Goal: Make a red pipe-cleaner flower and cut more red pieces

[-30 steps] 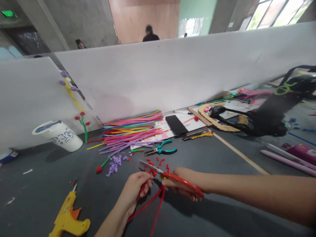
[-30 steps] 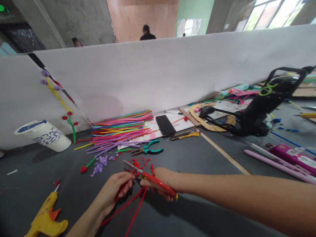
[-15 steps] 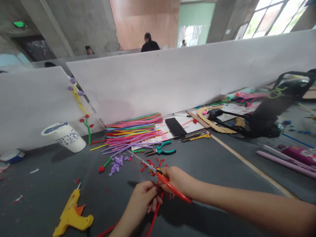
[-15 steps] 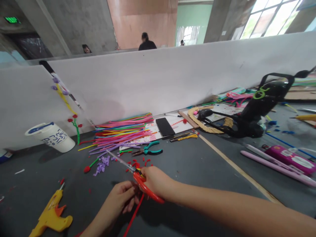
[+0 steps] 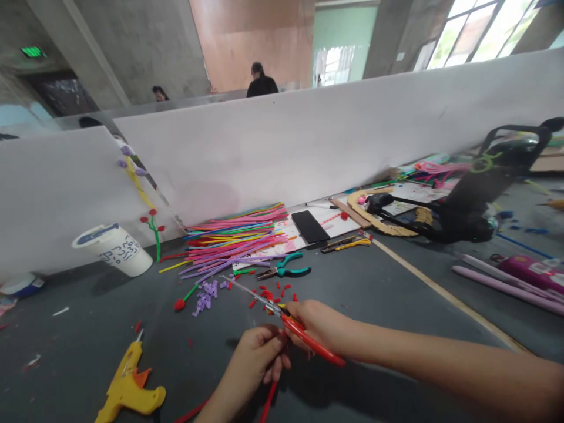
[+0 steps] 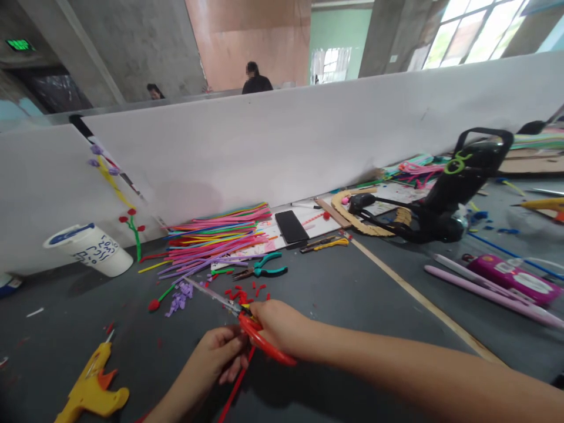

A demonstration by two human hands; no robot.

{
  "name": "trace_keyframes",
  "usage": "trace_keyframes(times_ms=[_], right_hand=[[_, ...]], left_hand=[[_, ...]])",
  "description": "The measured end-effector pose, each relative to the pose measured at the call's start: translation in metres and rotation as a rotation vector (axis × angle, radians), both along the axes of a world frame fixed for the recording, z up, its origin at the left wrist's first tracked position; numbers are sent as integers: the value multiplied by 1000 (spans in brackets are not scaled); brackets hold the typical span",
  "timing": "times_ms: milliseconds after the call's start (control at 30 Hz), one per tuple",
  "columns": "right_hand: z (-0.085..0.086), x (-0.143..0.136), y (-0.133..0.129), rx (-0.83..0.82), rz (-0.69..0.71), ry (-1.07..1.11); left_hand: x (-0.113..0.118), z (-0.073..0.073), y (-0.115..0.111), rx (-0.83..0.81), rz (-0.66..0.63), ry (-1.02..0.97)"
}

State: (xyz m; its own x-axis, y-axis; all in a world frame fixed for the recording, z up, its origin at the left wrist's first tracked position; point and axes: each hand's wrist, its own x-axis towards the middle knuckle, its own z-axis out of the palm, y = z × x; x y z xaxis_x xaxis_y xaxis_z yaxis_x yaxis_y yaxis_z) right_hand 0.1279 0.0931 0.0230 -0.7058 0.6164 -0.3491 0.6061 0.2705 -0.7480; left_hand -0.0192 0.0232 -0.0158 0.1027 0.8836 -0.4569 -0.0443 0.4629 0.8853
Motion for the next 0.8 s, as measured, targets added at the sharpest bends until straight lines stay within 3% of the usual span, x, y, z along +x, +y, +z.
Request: trace_keyframes(times_ms=[267, 433, 567, 667, 733, 800], right_hand=[[16, 1, 12, -128, -1, -11], [20, -4, 11, -144, -13, -33], [18, -2, 16, -76, -55, -42], [20, 11, 19, 106, -84, -94], [22, 24, 15, 201, -41, -168], [24, 34, 7, 185, 34, -231]], left_hand=[[-5, 9, 1, 0, -9, -19], [-2, 7, 1, -6, 39, -29], [-5, 4, 3, 14, 132, -23], [-13, 5, 3, 46, 236, -10], [-18, 7, 3, 76, 315, -7], [-20, 11, 3, 111, 375, 3]])
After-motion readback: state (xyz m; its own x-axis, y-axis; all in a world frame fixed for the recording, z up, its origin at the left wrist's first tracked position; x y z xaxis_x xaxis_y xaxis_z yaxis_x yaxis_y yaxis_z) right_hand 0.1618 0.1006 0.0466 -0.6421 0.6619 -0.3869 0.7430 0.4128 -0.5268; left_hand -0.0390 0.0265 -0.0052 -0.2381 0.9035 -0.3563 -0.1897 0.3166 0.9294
